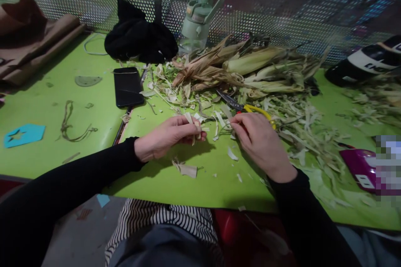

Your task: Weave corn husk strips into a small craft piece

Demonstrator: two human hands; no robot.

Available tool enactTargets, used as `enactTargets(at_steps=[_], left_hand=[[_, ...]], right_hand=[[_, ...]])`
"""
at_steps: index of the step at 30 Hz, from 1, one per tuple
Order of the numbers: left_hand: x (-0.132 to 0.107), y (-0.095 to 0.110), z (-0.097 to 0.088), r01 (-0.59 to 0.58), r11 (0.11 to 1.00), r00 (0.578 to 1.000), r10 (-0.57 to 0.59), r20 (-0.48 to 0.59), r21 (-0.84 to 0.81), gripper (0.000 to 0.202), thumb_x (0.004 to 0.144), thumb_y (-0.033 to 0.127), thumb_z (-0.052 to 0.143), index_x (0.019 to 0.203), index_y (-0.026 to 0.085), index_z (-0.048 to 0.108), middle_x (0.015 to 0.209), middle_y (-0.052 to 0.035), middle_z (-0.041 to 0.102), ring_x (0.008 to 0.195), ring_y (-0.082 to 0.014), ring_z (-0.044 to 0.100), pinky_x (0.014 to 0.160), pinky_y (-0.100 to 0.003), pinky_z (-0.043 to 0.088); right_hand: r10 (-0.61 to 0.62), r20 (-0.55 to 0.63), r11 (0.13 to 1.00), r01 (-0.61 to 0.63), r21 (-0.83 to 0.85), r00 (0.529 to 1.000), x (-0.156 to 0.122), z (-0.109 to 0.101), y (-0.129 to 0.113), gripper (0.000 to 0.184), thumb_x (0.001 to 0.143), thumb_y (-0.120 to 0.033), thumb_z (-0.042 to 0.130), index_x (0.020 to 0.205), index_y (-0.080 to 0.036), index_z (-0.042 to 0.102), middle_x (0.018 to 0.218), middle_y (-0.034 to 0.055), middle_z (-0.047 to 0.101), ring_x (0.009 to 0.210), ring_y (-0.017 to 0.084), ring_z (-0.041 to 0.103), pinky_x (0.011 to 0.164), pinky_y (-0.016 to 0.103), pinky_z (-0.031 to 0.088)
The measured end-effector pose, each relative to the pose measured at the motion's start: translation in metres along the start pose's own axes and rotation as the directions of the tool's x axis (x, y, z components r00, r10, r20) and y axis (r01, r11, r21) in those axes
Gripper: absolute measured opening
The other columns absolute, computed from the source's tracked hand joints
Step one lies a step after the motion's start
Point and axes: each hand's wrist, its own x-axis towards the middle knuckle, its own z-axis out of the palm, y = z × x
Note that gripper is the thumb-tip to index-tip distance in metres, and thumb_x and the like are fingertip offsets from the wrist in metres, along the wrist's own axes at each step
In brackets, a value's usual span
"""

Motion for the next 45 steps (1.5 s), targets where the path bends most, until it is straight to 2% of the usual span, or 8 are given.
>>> enactTargets(at_steps=[6, 13, 17, 23, 27, 32, 40, 45], left_hand=[[0.0, 0.003, 0.006, 0.005, 0.999, 0.999, -0.006, -0.033, -0.042, 0.005, 0.084, 0.017, 0.063, 0.085, 0.013, 0.06, 0.08, 0.0015, 0.066, 0.066, -0.0043, 0.055, 0.064, -0.017, 0.041], [0.003, -0.004, 0.008, 0.002, 1.0, 0.994, -0.002, 0.111, -0.002, 0.009, 0.085, 0.016, 0.061, 0.078, 0.013, 0.057, 0.074, 0.0007, 0.066, 0.061, -0.0043, 0.054, 0.063, -0.019, 0.042], [0.005, -0.005, 0.005, -0.076, 0.997, 0.993, 0.073, 0.093, 0.02, 0.011, 0.087, 0.017, 0.059, 0.078, 0.013, 0.056, 0.073, 0.0014, 0.063, 0.066, -0.0055, 0.056, 0.069, -0.021, 0.045], [0.007, -0.007, 0.001, -0.174, 0.978, 0.982, 0.163, 0.099, 0.118, 0.011, 0.089, 0.021, 0.058, 0.081, 0.014, 0.055, 0.074, 0.0008, 0.062, 0.069, -0.0078, 0.057, 0.07, -0.023, 0.045], [0.005, -0.009, 0.001, -0.204, 0.962, 0.972, 0.178, 0.151, 0.181, 0.006, 0.087, 0.016, 0.055, 0.081, 0.014, 0.054, 0.074, 0.0018, 0.059, 0.068, -0.0072, 0.053, 0.069, -0.023, 0.043], [0.003, -0.008, 0.002, -0.232, 0.94, 0.97, 0.205, 0.13, 0.251, 0.003, 0.087, 0.015, 0.054, 0.085, 0.015, 0.053, 0.076, 0.0027, 0.056, 0.068, -0.0072, 0.05, 0.069, -0.023, 0.042], [0.0, -0.014, 0.006, -0.294, 0.838, 0.951, 0.207, 0.23, 0.46, 0.01, 0.084, 0.021, 0.06, 0.079, 0.016, 0.053, 0.07, 0.0054, 0.049, 0.064, -0.0071, 0.042, 0.062, -0.022, 0.037], [-0.002, -0.013, 0.009, -0.331, 0.891, 0.928, 0.249, 0.275, 0.311, 0.013, 0.086, 0.025, 0.06, 0.083, 0.016, 0.052, 0.078, 0.0017, 0.055, 0.07, -0.0085, 0.05, 0.068, -0.024, 0.043]], right_hand=[[0.15, 0.058, 0.924, -0.161, 0.348, 0.987, 0.0, -0.002, -0.026, 0.016, 0.099, -0.033, 0.049, 0.098, -0.02, 0.057, 0.076, 0.0014, 0.063, 0.062, 0.015, 0.06, 0.059, 0.028, 0.047], [0.092, 0.035, 0.914, -0.099, 0.394, 0.995, -0.005, 0.001, -0.05, 0.012, 0.098, -0.031, 0.05, 0.095, -0.022, 0.058, 0.083, 0.0035, 0.065, 0.067, 0.016, 0.061, 0.062, 0.029, 0.048], [0.077, 0.104, 0.899, -0.114, 0.422, 0.992, -0.006, -0.003, -0.05, 0.015, 0.098, -0.032, 0.052, 0.106, -0.022, 0.059, 0.086, 0.0032, 0.068, 0.068, 0.016, 0.062, 0.062, 0.029, 0.048], [-0.003, 0.126, 0.919, -0.047, 0.391, 0.992, -0.004, -0.005, -0.05, 0.01, 0.095, -0.027, 0.055, 0.088, -0.023, 0.061, 0.083, 0.0026, 0.067, 0.074, 0.018, 0.062, 0.069, 0.031, 0.048], [0.075, 0.125, 0.822, -0.132, 0.554, 0.989, -0.005, -0.006, -0.051, 0.009, 0.093, -0.026, 0.056, 0.085, -0.024, 0.06, 0.087, 0.0024, 0.065, 0.081, 0.018, 0.062, 0.074, 0.031, 0.05], [0.165, 0.344, 0.628, -0.367, 0.686, 0.924, -0.007, -0.009, -0.055, 0.012, 0.095, -0.034, 0.056, 0.088, -0.024, 0.058, 0.067, -0.0034, 0.054, 0.058, 0.011, 0.051, 0.052, 0.023, 0.041], [0.234, 0.239, 0.733, -0.332, 0.593, 0.942, -0.006, 0.0, -0.051, 0.024, 0.09, -0.047, 0.063, 0.086, -0.024, 0.066, 0.062, -0.0027, 0.053, 0.053, 0.011, 0.043, 0.05, 0.025, 0.035], [0.295, 0.219, 0.695, -0.366, 0.619, 0.93, -0.003, 0.002, -0.048, 0.027, 0.089, -0.05, 0.065, 0.085, -0.023, 0.064, 0.07, -0.001, 0.057, 0.061, 0.013, 0.049, 0.054, 0.025, 0.041]])
